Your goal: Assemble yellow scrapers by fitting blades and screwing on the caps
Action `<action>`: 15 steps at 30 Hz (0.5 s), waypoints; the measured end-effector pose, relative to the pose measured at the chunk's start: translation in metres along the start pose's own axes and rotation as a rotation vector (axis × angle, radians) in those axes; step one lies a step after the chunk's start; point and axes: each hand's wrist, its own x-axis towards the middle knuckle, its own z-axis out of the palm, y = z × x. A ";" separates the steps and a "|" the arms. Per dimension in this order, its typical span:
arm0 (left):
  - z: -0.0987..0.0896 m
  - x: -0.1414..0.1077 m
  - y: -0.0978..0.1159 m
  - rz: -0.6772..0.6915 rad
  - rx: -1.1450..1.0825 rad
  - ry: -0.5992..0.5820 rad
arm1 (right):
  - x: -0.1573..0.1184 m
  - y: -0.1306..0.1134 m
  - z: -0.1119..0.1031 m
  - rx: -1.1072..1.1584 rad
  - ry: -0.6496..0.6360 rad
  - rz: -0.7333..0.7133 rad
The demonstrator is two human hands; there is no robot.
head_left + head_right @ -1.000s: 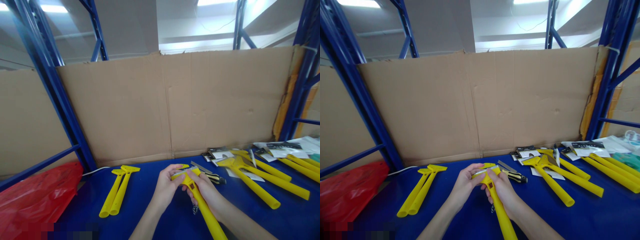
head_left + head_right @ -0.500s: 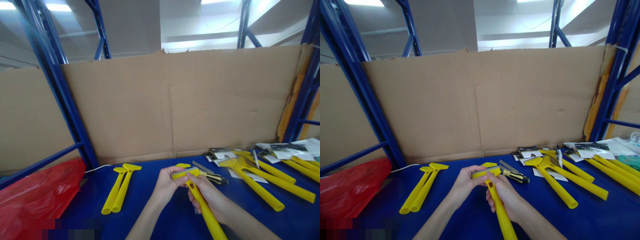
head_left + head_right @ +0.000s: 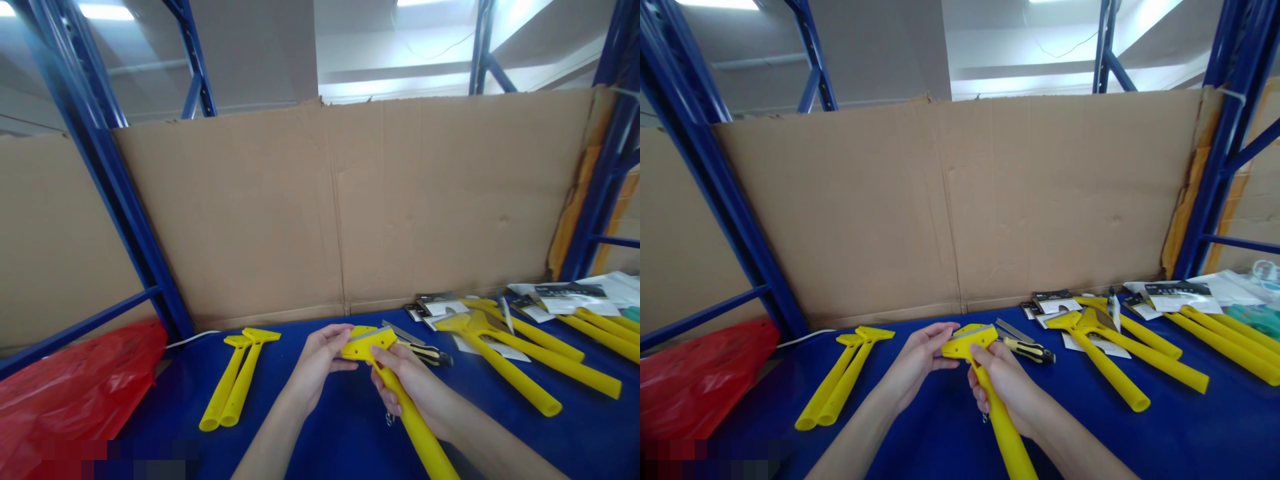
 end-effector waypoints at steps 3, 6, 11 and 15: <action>-0.003 0.000 -0.001 -0.046 0.018 -0.042 | 0.000 -0.001 0.001 -0.007 0.033 -0.001; -0.004 0.000 -0.001 -0.068 0.013 -0.038 | 0.000 0.000 0.002 -0.023 0.070 0.004; -0.005 0.002 0.000 -0.072 -0.002 -0.036 | 0.002 0.001 0.002 -0.087 0.080 0.014; -0.003 0.002 0.000 -0.089 0.010 -0.007 | 0.004 0.001 0.001 -0.119 0.079 0.021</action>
